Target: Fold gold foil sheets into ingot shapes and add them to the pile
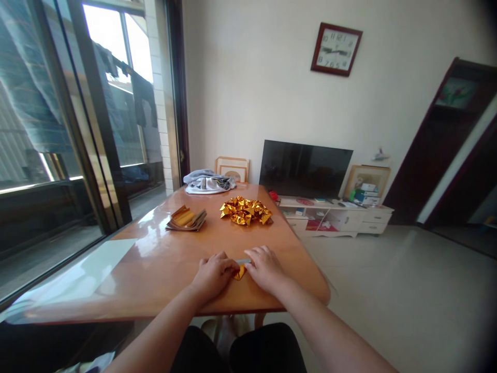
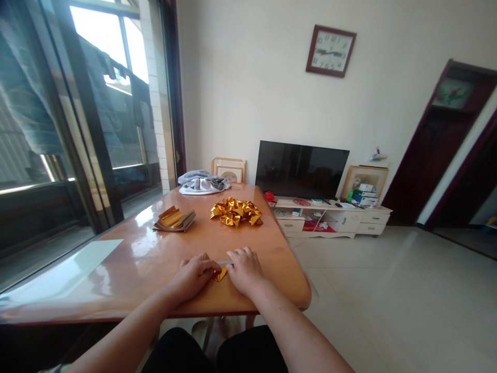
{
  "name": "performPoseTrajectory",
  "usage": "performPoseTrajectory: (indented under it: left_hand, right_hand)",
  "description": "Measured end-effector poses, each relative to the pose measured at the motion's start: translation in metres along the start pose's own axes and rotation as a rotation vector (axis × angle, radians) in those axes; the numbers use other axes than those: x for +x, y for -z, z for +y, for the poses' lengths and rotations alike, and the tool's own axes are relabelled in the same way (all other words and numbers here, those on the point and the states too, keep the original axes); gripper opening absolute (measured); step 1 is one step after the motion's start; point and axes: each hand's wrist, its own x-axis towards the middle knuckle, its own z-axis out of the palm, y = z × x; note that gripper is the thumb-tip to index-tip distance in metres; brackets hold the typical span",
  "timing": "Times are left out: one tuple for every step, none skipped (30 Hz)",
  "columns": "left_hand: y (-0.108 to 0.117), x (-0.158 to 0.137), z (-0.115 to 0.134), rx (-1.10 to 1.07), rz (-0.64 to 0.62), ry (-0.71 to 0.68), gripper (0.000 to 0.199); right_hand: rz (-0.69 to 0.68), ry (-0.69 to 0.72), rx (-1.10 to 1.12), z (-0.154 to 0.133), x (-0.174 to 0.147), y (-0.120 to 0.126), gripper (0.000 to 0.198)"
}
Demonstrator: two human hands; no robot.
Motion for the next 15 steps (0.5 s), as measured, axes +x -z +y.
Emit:
performPoseTrajectory:
  left_hand:
    - [0.0, 0.0, 0.0, 0.004, -0.003, 0.004, 0.03]
    - [0.0, 0.0, 0.0, 0.008, -0.009, 0.007, 0.031]
    - [0.0, 0.0, 0.001, 0.012, -0.015, 0.01, 0.031]
    - [0.0, 0.001, 0.001, 0.015, -0.018, 0.013, 0.031]
    - [0.0, 0.001, 0.001, 0.017, -0.015, 0.016, 0.031]
    - [-0.001, 0.001, 0.001, 0.018, -0.007, 0.019, 0.03]
    - [-0.001, 0.001, 0.001, 0.019, 0.006, 0.023, 0.029]
    - [-0.002, 0.001, 0.001, 0.019, 0.021, 0.029, 0.026]
    - [-0.004, 0.001, 0.0, 0.018, 0.037, 0.038, 0.024]
    - [-0.005, 0.001, -0.001, 0.019, 0.051, 0.045, 0.023]
    - [-0.006, 0.002, -0.001, 0.021, 0.064, 0.052, 0.024]
    - [-0.007, 0.002, -0.002, 0.027, 0.074, 0.058, 0.025]
    - [-0.008, 0.002, -0.003, 0.036, 0.083, 0.063, 0.026]
    - [-0.009, 0.002, -0.004, 0.048, 0.091, 0.066, 0.027]
    - [-0.01, 0.003, -0.005, 0.06, 0.098, 0.071, 0.028]
  right_hand:
    - [-0.018, 0.012, -0.005, -0.001, 0.003, -0.001, 0.039]
    - [-0.035, 0.023, -0.008, -0.002, 0.006, -0.001, 0.04]
    - [-0.05, 0.033, -0.01, -0.003, 0.008, -0.002, 0.041]
    - [-0.064, 0.043, -0.01, -0.003, 0.011, -0.002, 0.04]
    - [-0.079, 0.052, -0.012, -0.004, 0.012, -0.002, 0.039]
    - [-0.093, 0.061, -0.014, -0.005, 0.014, -0.002, 0.038]
    - [-0.104, 0.069, -0.016, -0.005, 0.015, -0.001, 0.036]
    - [-0.112, 0.076, -0.019, -0.005, 0.016, -0.001, 0.035]
    - [-0.118, 0.083, -0.021, -0.005, 0.017, 0.0, 0.034]
    - [-0.123, 0.091, -0.024, -0.006, 0.018, 0.001, 0.033]
    - [-0.126, 0.098, -0.027, -0.006, 0.018, 0.001, 0.033]
    - [-0.129, 0.104, -0.03, -0.007, 0.018, 0.002, 0.033]
    - [-0.13, 0.109, -0.034, -0.007, 0.019, 0.002, 0.033]
    - [-0.131, 0.111, -0.039, -0.008, 0.019, 0.002, 0.033]
    - [-0.131, 0.112, -0.045, -0.008, 0.019, 0.002, 0.033]
